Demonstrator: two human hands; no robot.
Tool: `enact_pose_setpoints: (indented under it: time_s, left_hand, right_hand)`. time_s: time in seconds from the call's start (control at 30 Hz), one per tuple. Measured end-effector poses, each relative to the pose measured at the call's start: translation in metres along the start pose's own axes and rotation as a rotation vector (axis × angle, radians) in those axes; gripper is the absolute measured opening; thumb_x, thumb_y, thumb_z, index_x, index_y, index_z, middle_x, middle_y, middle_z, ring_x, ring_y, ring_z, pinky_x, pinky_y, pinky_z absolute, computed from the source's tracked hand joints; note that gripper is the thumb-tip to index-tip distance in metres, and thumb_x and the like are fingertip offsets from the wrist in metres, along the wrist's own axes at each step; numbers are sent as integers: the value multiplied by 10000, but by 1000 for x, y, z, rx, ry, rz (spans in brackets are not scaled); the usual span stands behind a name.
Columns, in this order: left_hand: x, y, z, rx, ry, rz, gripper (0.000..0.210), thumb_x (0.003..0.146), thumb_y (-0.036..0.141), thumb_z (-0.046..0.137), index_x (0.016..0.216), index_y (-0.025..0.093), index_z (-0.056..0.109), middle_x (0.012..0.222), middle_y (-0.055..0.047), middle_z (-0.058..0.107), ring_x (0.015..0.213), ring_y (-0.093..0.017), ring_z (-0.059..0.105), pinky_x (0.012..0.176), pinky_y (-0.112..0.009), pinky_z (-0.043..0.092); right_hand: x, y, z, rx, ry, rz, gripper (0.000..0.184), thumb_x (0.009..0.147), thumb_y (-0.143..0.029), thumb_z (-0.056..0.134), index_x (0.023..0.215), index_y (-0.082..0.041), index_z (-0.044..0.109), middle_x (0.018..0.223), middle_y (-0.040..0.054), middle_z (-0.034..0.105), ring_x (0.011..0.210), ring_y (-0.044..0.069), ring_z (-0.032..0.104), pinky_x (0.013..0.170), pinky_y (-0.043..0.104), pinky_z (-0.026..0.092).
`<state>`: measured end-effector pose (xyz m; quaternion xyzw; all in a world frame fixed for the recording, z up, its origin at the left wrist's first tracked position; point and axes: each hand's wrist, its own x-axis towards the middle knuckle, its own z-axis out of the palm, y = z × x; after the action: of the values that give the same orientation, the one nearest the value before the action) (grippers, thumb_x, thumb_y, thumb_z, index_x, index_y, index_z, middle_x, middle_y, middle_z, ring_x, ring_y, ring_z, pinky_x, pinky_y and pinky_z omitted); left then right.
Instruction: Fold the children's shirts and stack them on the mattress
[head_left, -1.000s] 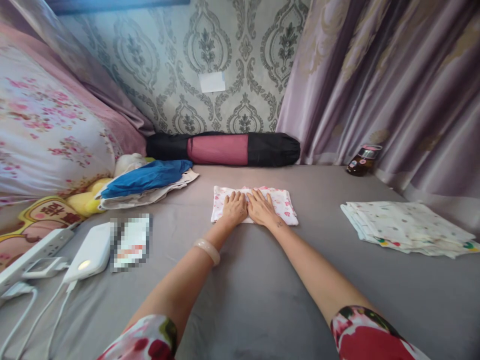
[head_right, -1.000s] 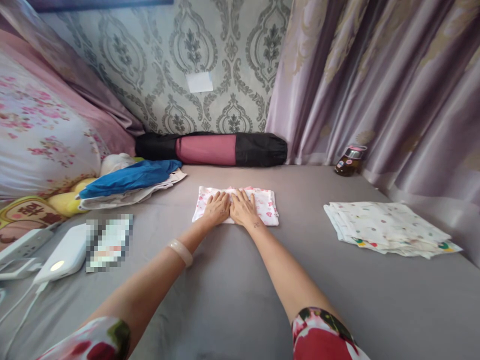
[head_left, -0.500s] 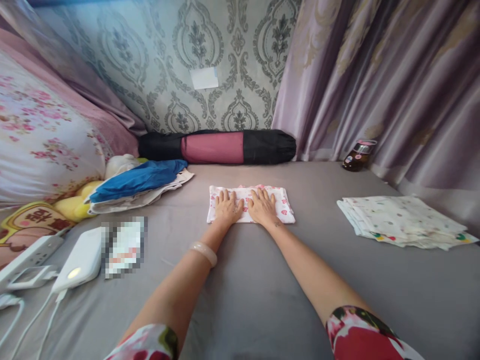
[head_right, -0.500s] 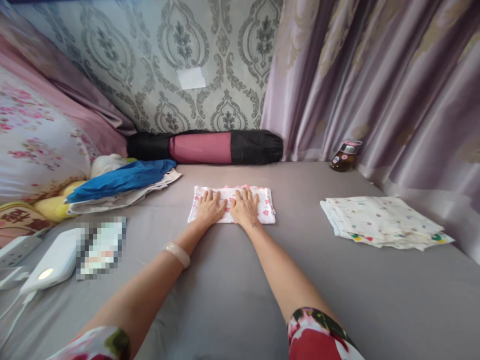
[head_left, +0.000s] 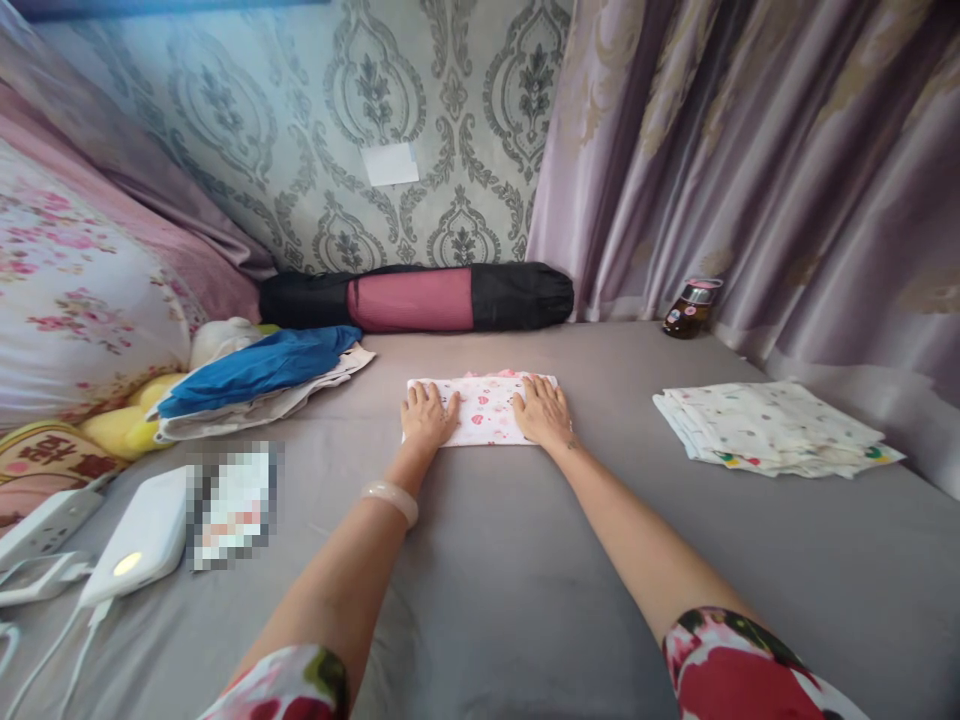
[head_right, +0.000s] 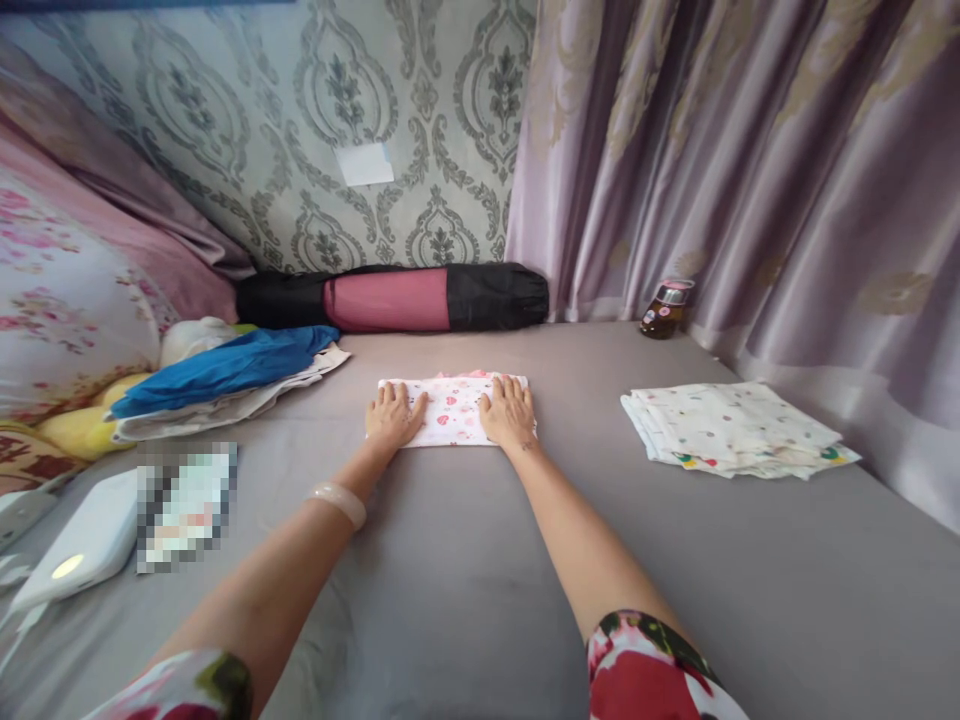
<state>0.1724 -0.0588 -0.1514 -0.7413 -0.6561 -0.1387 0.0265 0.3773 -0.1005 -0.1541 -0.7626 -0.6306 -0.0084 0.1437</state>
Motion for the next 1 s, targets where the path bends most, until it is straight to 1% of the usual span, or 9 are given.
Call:
enact_pose_setpoints:
  time_s: [0.1, 0.23, 0.33, 0.43, 0.6, 0.7, 0.8, 0.87, 1.0]
  left_hand:
    - [1, -12, -1, 5, -15, 53, 550, 961, 531, 281, 1277, 143, 509, 1415, -207, 460, 1335, -313, 399, 1051, -450, 359]
    - [5, -30, -2, -43, -88, 140, 490, 978, 491, 267, 1289, 186, 492, 1427, -148, 463, 1336, -275, 408, 1070, -436, 355]
    - [9, -41, 1, -88, -133, 169, 489, 987, 469, 264, 1353, 196, 440, 1489, -121, 405, 1386, -255, 354, 1112, -416, 315]
    - [10, -45, 5, -96, -144, 168, 516, 990, 472, 254, 1395, 190, 404, 1528, -119, 355, 1420, -256, 304, 1138, -415, 280]
    - [9, -43, 2, -54, -175, 170, 545, 993, 461, 228, 1421, 161, 379, 1542, -141, 332, 1435, -264, 276, 1138, -435, 275]
    - [10, -36, -5, 1, -192, 172, 545, 990, 458, 229, 1395, 146, 418, 1523, -156, 361, 1429, -281, 284, 1132, -476, 272]
    - [9, -25, -9, 47, -125, 146, 556, 985, 459, 248, 1385, 128, 447, 1535, -164, 340, 1447, -307, 235, 1159, -505, 202]
    - [7, -18, -8, 47, -68, 147, 563, 984, 465, 247, 1401, 139, 438, 1543, -154, 332, 1451, -301, 227, 1169, -489, 186]
    - [2, -11, -1, 34, -50, 151, 561, 979, 505, 231, 1379, 188, 464, 1495, -147, 403, 1391, -303, 334, 1114, -494, 288]
  right_hand:
    - [-1, 10, -1, 9, -25, -44, 555, 998, -402, 284, 1464, -112, 369, 1538, 134, 352, 1431, 243, 248, 1154, 418, 184]
    - [-2, 23, -5, 8, -61, -114, 589, 1000, -411, 264, 1471, -69, 352, 1553, 148, 317, 1446, 245, 226, 1162, 379, 193]
    - [-2, 29, -6, 4, -81, -74, 617, 999, -415, 244, 1473, -33, 338, 1569, 171, 267, 1447, 268, 228, 1161, 368, 207]
    - [-2, 32, -5, -8, -79, -36, 628, 998, -408, 229, 1473, -9, 326, 1567, 189, 260, 1438, 276, 252, 1155, 364, 219]
    - [-1, 30, -6, -35, -101, -21, 619, 995, -410, 230, 1474, -30, 332, 1569, 181, 259, 1436, 267, 256, 1149, 371, 225]
    - [1, 24, -12, -48, -114, 5, 601, 994, -395, 234, 1464, -41, 354, 1560, 177, 285, 1432, 282, 257, 1158, 455, 185]
    - [3, 12, -16, -57, -62, -1, 568, 994, -372, 248, 1459, -75, 380, 1549, 173, 310, 1442, 298, 223, 1160, 522, 116]
    - [3, 4, -14, -43, -30, -32, 557, 997, -383, 251, 1466, -110, 380, 1559, 161, 294, 1447, 292, 211, 1158, 501, 132]
    - [0, -4, -3, -38, -33, -54, 554, 1003, -409, 243, 1469, -143, 381, 1555, 136, 315, 1433, 273, 249, 1149, 451, 179]
